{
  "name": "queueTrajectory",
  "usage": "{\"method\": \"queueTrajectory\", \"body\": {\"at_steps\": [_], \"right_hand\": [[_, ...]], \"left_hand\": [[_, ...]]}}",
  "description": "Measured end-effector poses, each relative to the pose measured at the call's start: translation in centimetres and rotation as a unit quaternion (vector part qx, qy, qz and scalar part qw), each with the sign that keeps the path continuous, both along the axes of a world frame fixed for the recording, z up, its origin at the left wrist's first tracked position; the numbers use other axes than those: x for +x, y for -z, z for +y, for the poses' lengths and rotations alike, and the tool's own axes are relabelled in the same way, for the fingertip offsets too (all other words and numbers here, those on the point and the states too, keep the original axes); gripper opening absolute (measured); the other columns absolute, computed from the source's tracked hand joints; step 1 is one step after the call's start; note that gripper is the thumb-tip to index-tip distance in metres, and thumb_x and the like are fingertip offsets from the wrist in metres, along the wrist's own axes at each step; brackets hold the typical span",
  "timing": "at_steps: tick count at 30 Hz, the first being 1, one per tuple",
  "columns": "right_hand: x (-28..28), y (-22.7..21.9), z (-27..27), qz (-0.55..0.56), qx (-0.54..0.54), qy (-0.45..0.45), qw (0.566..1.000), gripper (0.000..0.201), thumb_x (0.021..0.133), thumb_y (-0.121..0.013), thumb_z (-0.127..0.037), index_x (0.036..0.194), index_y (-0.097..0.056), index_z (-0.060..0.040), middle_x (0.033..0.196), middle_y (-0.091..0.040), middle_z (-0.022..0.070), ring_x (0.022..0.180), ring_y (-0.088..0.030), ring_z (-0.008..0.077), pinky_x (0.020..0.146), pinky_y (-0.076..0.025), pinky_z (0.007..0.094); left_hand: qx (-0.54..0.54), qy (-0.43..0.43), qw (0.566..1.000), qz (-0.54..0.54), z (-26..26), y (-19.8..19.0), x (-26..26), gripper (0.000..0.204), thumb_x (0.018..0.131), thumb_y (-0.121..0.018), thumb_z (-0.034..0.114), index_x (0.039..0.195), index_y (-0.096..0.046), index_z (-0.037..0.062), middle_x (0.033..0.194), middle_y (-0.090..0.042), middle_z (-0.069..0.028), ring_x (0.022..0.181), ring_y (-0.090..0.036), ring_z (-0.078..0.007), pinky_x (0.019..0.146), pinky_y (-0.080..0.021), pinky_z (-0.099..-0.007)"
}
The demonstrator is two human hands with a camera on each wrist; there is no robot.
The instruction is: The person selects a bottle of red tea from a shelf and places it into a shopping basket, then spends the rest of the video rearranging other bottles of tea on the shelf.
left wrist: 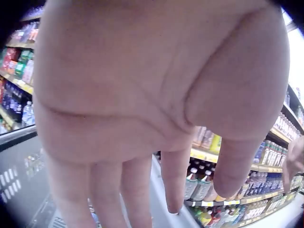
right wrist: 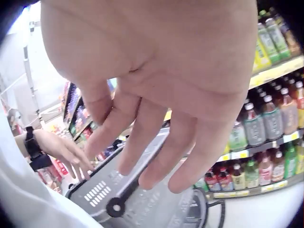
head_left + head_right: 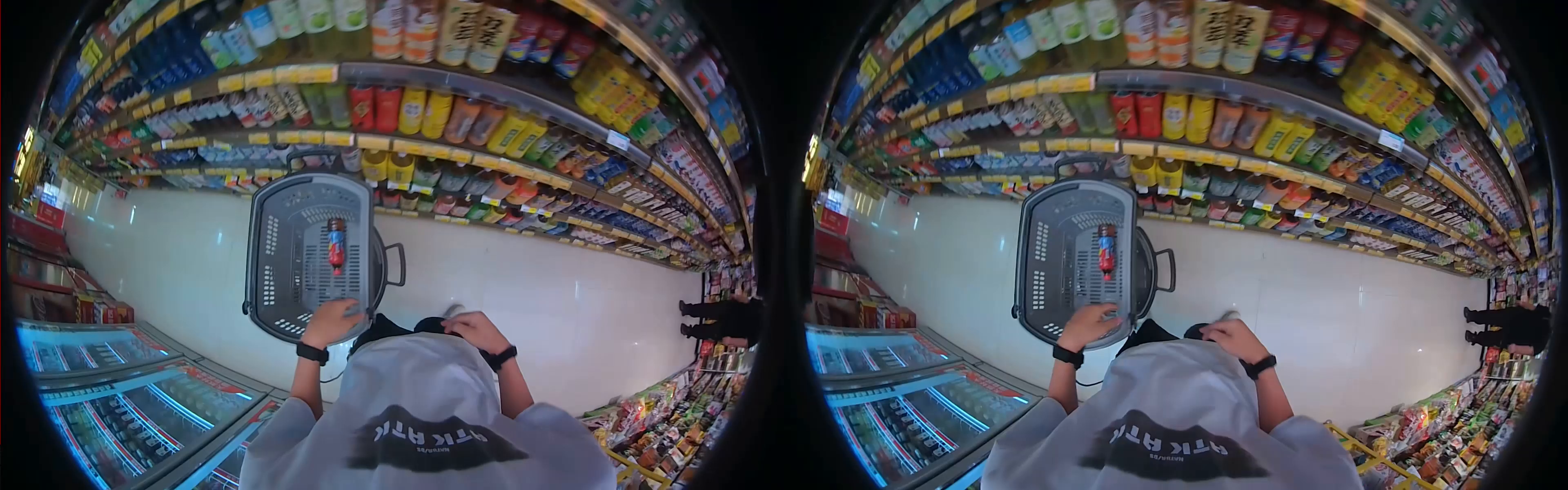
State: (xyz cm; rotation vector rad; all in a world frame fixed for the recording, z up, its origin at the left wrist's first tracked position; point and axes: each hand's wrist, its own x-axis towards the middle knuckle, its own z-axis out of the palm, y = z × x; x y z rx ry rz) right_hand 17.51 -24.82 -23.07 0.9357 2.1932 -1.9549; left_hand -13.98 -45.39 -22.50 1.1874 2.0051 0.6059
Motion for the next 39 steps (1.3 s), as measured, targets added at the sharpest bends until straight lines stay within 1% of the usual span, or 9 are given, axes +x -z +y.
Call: {"method": "queueTrajectory", "body": {"at_steps": [3, 5, 9, 13, 21, 30, 34, 37, 39], "right_hand": [[-8.9, -1.0, -2.4, -0.088, -0.044, -0.035, 0.995, 0.030, 0.101, -0.059, -0.020, 0.094, -0.073, 0.0047, 0.093, -0.076, 0.0119, 0.092, -0.070, 0.0191, 0.085, -0.053, 0.0300], [-13.8, 1.8, -4.5, 0.012, 0.001, -0.080, 0.997, 0.031, 0.102, -0.058, -0.022, 0.096, -0.073, 0.0046, 0.091, -0.074, 0.0118, 0.093, -0.069, 0.0171, 0.087, -0.052, 0.0300], [-21.9, 4.8, -8.8, 0.019, -0.062, -0.103, 0.993, 0.031, 0.102, -0.058, -0.023, 0.123, -0.064, -0.0006, 0.107, -0.071, 0.0117, 0.098, -0.067, 0.0164, 0.089, -0.053, 0.0306], [-26.9, 7.8, -10.6, -0.068, -0.183, -0.073, 0.978, 0.045, 0.100, -0.060, -0.026, 0.141, -0.052, -0.0067, 0.120, -0.067, 0.0117, 0.106, -0.065, 0.0187, 0.091, -0.053, 0.0322], [-30.5, 15.2, -11.5, -0.134, -0.360, 0.201, 0.901, 0.061, 0.098, -0.060, -0.026, 0.152, -0.037, -0.0099, 0.132, -0.057, 0.0140, 0.121, -0.058, 0.0263, 0.100, -0.051, 0.0420], [-31.5, 22.1, -12.4, -0.181, -0.308, 0.355, 0.864, 0.065, 0.093, -0.062, -0.021, 0.151, -0.037, -0.0053, 0.127, -0.060, 0.0145, 0.110, -0.060, 0.0241, 0.090, -0.052, 0.0418], [-32.5, 27.5, -14.4, -0.203, -0.195, 0.353, 0.892, 0.059, 0.093, -0.062, -0.024, 0.146, -0.046, -0.0049, 0.123, -0.062, 0.0159, 0.104, -0.062, 0.0253, 0.080, -0.055, 0.0452], [-33.0, 28.9, -14.1, -0.171, -0.227, 0.398, 0.872, 0.056, 0.094, -0.060, -0.037, 0.140, -0.049, -0.0053, 0.105, -0.070, 0.0171, 0.096, -0.067, 0.0351, 0.083, -0.052, 0.0451], [-34.3, 29.3, -13.7, -0.211, -0.279, 0.407, 0.844, 0.056, 0.096, -0.055, -0.044, 0.138, -0.052, -0.0076, 0.104, -0.070, 0.0156, 0.095, -0.067, 0.0314, 0.081, -0.052, 0.0447]], "left_hand": [[-0.013, -0.040, 0.999, -0.014, -4.5, 4.4, -5.9, 0.039, 0.087, -0.069, 0.034, 0.112, -0.072, 0.0035, 0.108, -0.072, -0.0216, 0.102, -0.068, -0.0383, 0.089, -0.053, -0.0432], [-0.063, -0.077, 0.993, -0.065, -4.5, 6.6, -9.3, 0.041, 0.086, -0.070, 0.035, 0.113, -0.073, 0.0041, 0.110, -0.071, -0.0214, 0.105, -0.068, -0.0380, 0.090, -0.053, -0.0435], [-0.029, -0.059, 0.996, -0.062, -3.0, 15.9, -14.1, 0.043, 0.086, -0.070, 0.031, 0.116, -0.071, 0.0001, 0.110, -0.073, -0.0210, 0.103, -0.071, -0.0310, 0.090, -0.053, -0.0383], [-0.066, -0.033, 0.991, -0.114, -0.4, 23.1, -15.7, 0.047, 0.080, -0.071, 0.039, 0.112, -0.072, 0.0045, 0.113, -0.071, -0.0215, 0.108, -0.067, -0.0384, 0.093, -0.051, -0.0450], [-0.103, -0.042, 0.985, -0.130, 1.2, 38.8, -14.7, 0.058, 0.075, -0.073, 0.034, 0.127, -0.065, 0.0098, 0.125, -0.066, -0.0226, 0.114, -0.063, -0.0397, 0.098, -0.051, -0.0464], [-0.074, -0.046, 0.995, -0.054, 1.8, 44.8, -13.4, 0.054, 0.073, -0.075, 0.025, 0.125, -0.065, 0.0136, 0.127, -0.062, -0.0225, 0.119, -0.059, -0.0413, 0.100, -0.049, -0.0477], [-0.139, -0.098, 0.985, -0.021, 3.6, 37.9, -13.3, 0.044, 0.074, -0.075, 0.027, 0.116, -0.070, 0.0151, 0.118, -0.067, -0.0202, 0.110, -0.064, -0.0403, 0.094, -0.052, -0.0472], [-0.116, -0.117, 0.986, -0.008, 4.0, 34.2, -14.4, 0.034, 0.075, -0.076, 0.026, 0.106, -0.074, 0.0127, 0.108, -0.070, -0.0202, 0.104, -0.067, -0.0396, 0.090, -0.053, -0.0466], [-0.045, -0.123, 0.991, 0.012, 3.7, 32.0, -14.4, 0.030, 0.076, -0.075, 0.025, 0.102, -0.076, 0.0109, 0.101, -0.072, -0.0207, 0.099, -0.069, -0.0386, 0.086, -0.054, -0.0454]]}}
